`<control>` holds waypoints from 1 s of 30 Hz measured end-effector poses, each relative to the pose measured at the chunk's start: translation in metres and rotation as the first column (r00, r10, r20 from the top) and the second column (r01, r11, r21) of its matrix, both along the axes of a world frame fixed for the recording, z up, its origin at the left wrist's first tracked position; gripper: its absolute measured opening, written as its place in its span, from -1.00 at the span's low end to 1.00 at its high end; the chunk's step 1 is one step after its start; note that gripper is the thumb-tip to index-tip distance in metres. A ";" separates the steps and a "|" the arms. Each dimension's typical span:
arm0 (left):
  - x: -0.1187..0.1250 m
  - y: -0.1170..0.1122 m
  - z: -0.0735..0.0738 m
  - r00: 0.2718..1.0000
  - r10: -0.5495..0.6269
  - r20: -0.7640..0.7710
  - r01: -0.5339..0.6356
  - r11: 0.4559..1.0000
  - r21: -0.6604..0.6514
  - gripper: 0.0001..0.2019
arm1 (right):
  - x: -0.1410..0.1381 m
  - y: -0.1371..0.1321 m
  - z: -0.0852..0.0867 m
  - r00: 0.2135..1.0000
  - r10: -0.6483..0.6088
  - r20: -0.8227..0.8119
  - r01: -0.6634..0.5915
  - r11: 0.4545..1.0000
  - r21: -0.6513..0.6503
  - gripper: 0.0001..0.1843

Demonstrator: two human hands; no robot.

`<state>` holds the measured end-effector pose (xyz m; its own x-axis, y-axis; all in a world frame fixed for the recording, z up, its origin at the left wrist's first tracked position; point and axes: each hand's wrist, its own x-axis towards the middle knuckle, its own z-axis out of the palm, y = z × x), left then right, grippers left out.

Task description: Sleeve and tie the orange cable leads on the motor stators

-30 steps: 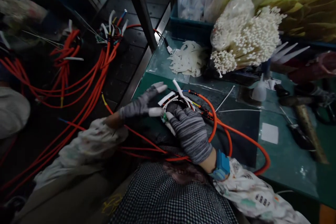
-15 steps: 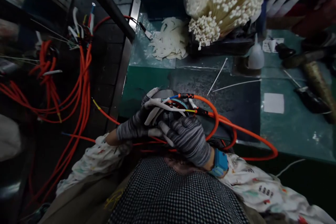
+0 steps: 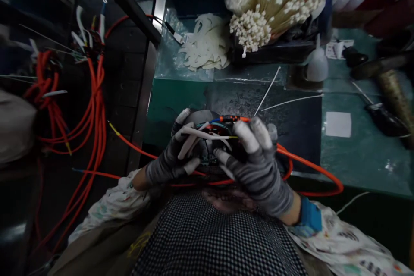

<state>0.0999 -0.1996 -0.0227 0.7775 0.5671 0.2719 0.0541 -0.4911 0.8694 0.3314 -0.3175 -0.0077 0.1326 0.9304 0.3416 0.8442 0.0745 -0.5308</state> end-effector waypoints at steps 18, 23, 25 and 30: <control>0.012 -0.006 0.010 0.999 -0.031 -0.006 0.032 0.958 0.286 -0.06 | 0.011 0.018 -0.015 0.996 0.084 -0.030 -0.084 0.996 -0.013 -0.09; 0.014 -0.010 0.005 1.000 -0.001 0.031 -0.007 0.963 0.269 -0.07 | 0.009 0.016 -0.015 0.997 0.074 -0.032 -0.075 0.997 -0.012 -0.11; 0.014 -0.012 0.003 0.998 0.013 0.055 -0.026 0.968 0.250 -0.09 | 0.004 0.013 -0.015 0.999 0.038 0.000 -0.038 0.999 0.006 -0.11; 0.013 -0.012 0.001 0.997 -0.011 0.078 -0.006 0.977 0.213 -0.08 | 0.002 0.009 -0.021 0.999 0.037 0.017 -0.037 0.999 0.017 -0.13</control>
